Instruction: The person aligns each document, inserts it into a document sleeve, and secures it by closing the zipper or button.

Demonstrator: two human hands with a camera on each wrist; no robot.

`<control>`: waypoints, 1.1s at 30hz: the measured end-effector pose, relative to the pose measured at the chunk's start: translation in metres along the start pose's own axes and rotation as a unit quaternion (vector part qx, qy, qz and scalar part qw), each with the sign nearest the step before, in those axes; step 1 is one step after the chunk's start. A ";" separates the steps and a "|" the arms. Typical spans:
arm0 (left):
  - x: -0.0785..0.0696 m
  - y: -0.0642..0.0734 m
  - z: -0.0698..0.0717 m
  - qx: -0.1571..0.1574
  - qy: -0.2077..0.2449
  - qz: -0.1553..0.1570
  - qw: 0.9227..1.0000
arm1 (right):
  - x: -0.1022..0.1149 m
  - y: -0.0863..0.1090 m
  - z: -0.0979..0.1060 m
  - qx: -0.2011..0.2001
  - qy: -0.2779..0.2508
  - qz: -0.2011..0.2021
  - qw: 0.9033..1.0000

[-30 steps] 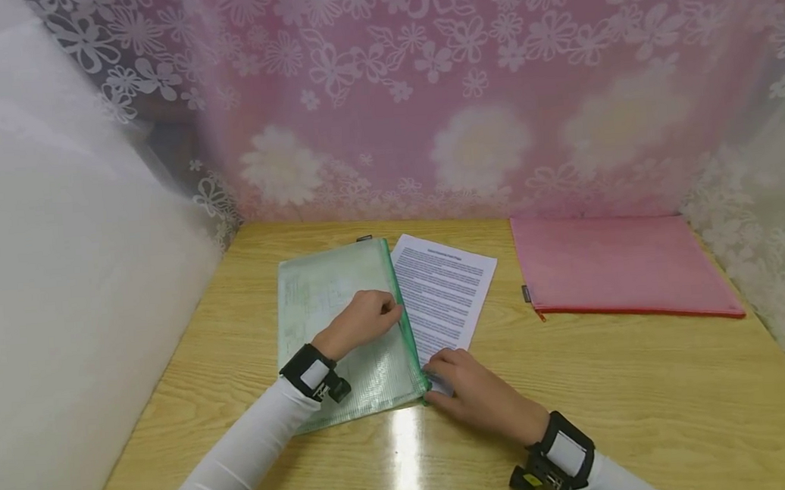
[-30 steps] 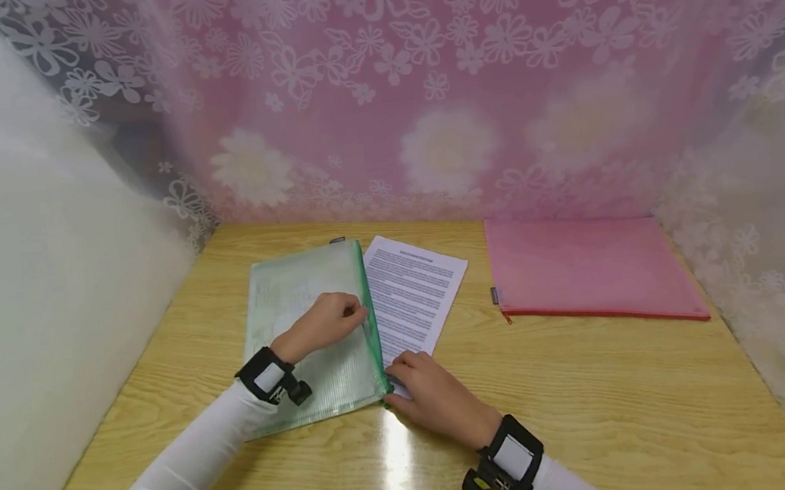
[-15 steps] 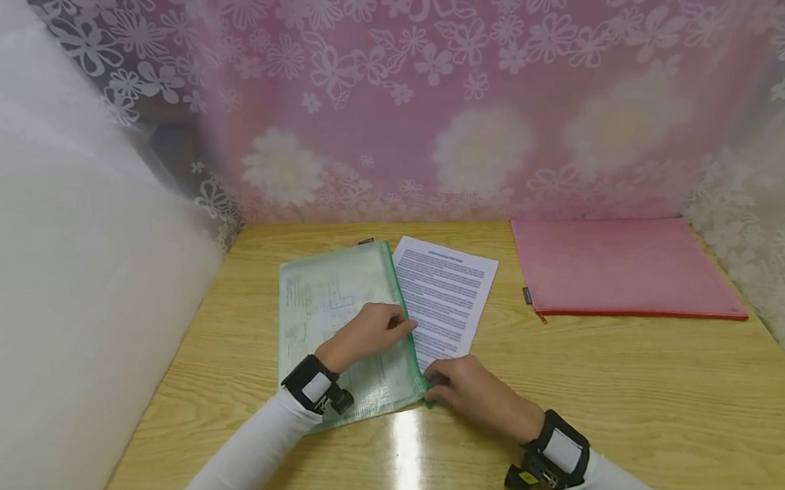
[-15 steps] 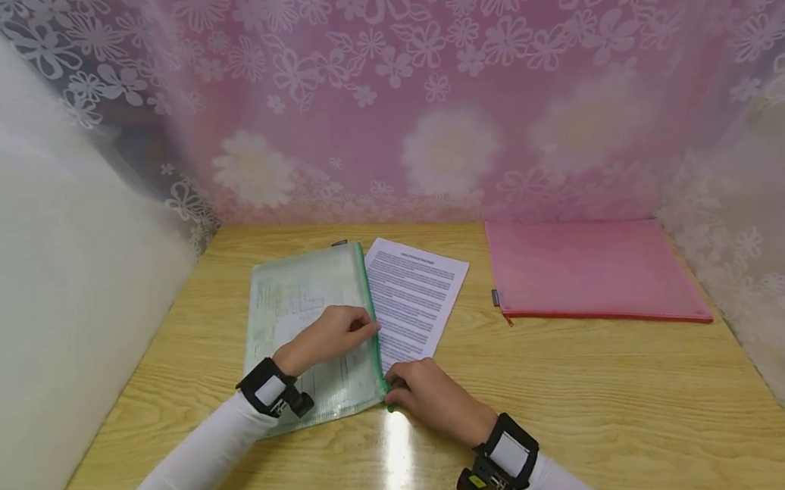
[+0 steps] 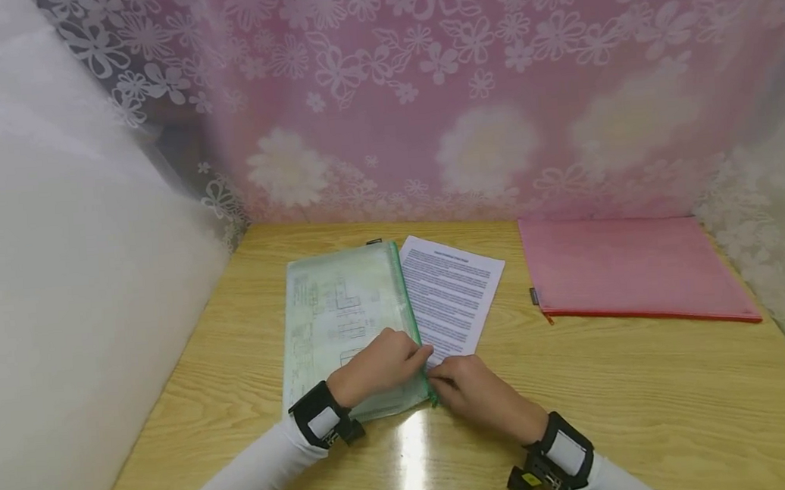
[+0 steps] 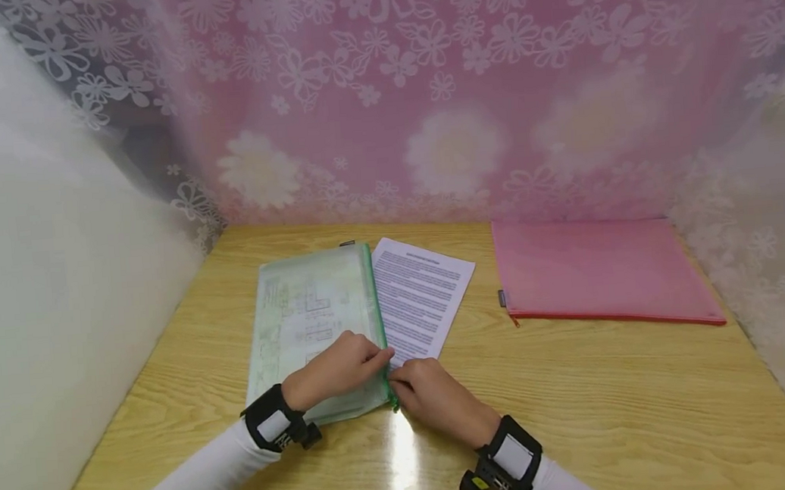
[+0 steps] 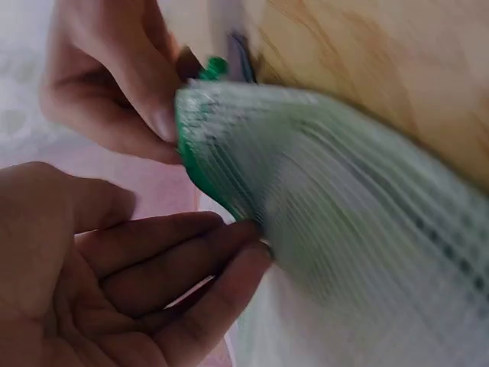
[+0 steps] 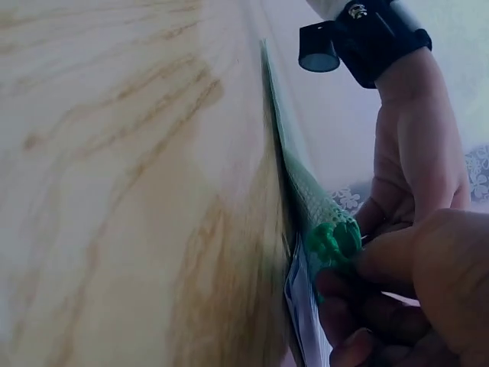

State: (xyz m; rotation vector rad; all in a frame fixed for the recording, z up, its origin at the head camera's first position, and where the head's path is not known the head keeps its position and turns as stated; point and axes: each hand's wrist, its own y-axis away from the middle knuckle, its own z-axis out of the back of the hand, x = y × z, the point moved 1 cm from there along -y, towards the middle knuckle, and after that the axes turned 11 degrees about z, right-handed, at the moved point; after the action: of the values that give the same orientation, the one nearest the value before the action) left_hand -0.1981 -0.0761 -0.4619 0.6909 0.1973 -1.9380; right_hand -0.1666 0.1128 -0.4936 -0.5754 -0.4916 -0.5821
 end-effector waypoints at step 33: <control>-0.027 0.028 -0.012 -0.051 -0.049 0.023 0.997 | 0.004 -0.012 0.009 0.003 -0.027 -0.046 0.999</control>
State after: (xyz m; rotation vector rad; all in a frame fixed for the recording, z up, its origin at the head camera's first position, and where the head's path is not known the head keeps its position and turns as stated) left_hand -0.1607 -0.0633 -0.4520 0.5287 0.2156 -1.8989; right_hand -0.1741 0.1084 -0.4807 -0.5658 -0.5731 -0.6539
